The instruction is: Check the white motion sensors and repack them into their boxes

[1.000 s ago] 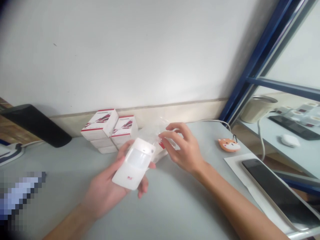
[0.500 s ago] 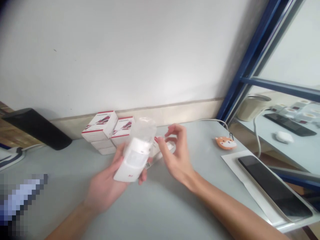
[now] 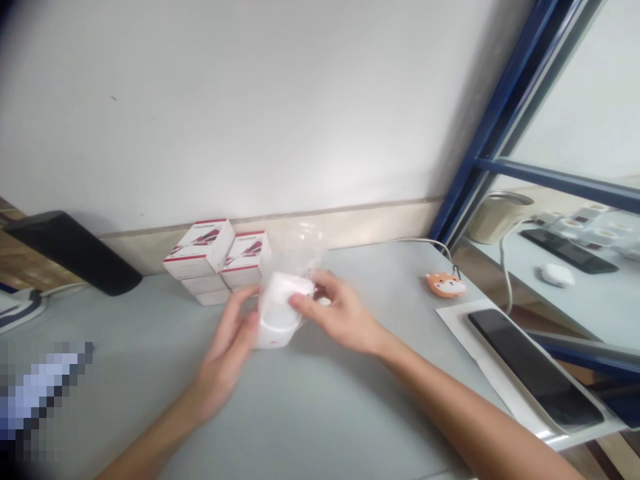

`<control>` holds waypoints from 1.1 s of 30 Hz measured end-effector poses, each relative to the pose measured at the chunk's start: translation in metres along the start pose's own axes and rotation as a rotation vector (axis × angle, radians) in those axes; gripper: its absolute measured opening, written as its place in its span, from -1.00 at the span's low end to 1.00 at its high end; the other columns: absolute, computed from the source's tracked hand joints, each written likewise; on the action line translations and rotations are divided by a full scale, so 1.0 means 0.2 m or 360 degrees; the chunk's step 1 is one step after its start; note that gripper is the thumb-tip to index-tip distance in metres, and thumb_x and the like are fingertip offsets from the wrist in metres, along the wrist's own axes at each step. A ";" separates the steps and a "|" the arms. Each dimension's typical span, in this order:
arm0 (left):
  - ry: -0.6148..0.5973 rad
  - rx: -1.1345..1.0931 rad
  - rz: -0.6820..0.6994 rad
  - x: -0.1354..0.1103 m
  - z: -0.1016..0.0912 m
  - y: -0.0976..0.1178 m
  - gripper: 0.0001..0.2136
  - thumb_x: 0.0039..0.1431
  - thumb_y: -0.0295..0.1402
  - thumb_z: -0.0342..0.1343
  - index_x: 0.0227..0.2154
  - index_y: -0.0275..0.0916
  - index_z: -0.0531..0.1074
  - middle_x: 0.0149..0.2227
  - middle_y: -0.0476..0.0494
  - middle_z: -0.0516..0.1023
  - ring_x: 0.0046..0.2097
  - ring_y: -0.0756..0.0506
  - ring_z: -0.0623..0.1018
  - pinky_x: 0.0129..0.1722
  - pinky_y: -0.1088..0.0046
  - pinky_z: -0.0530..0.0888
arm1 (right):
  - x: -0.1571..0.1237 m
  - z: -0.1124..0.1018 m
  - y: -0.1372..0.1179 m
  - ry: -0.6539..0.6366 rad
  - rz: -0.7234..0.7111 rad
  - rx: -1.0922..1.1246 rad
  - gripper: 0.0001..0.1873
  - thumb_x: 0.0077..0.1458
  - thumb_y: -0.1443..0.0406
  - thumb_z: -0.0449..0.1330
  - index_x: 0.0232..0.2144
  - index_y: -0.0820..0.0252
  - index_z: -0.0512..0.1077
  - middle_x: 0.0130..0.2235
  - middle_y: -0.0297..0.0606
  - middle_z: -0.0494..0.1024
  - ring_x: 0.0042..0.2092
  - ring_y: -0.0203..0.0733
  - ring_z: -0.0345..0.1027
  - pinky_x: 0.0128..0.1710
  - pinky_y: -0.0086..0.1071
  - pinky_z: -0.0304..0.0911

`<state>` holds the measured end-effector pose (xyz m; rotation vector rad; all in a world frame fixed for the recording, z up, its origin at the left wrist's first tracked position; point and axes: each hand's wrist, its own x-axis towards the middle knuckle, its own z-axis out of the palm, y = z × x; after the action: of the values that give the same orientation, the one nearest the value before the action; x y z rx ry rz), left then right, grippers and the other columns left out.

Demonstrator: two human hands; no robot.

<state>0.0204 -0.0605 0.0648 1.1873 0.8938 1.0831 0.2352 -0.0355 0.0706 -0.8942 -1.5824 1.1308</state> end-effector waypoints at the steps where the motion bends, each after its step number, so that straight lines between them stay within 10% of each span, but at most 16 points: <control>1: 0.0011 0.0074 0.0082 0.00 0.01 -0.02 -0.63 0.40 -0.14 0.18 0.20 0.00 0.37 0.03 -0.12 0.59 0.03 -0.16 0.55 0.01 0.36 0.44 | 0.00 -0.01 -0.01 0.0035 -0.0038 -0.0138 -0.60 0.27 -0.06 0.29 -0.19 0.15 0.53 -0.18 -0.22 0.60 -0.13 -0.10 0.48 -0.11 -0.27 0.39; 14: 0.0112 0.1267 0.0831 0.08 -0.04 -0.14 -0.75 0.28 -0.33 0.22 0.01 -0.09 0.52 0.08 -0.23 0.58 0.34 -0.36 0.33 0.36 -0.02 0.18 | 0.03 -0.16 0.01 -0.0311 -0.0120 -0.0658 -0.70 0.23 0.10 0.36 -0.08 0.11 0.56 -0.14 -0.28 0.64 -0.17 -0.16 0.45 -0.14 -0.29 0.39; 20: 0.0022 0.1429 0.0841 0.05 -0.04 -0.10 -0.47 0.33 -0.24 0.18 0.33 -0.10 0.29 0.30 -0.30 0.41 0.36 -0.38 0.29 0.36 0.02 0.10 | 0.02 -0.18 0.03 -0.0466 0.0019 -0.0714 -0.66 0.22 0.07 0.36 -0.06 0.13 0.57 -0.11 -0.25 0.65 -0.15 -0.12 0.43 -0.08 -0.22 0.37; 33: 0.0083 0.1300 0.0707 0.12 -0.06 -0.20 -0.48 0.17 -0.15 0.39 0.17 -0.02 0.45 0.07 -0.24 0.51 0.19 -0.33 0.44 0.26 0.06 0.28 | 0.01 -0.20 0.07 -0.0682 0.0250 -0.1069 -0.71 0.18 0.10 0.34 -0.12 0.11 0.59 -0.19 -0.26 0.65 -0.23 -0.09 0.47 -0.24 -0.29 0.32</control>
<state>0.0228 -0.0353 0.0229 2.1149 1.1972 1.1258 0.2732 -0.0202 0.0617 -1.2820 -2.3529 0.9386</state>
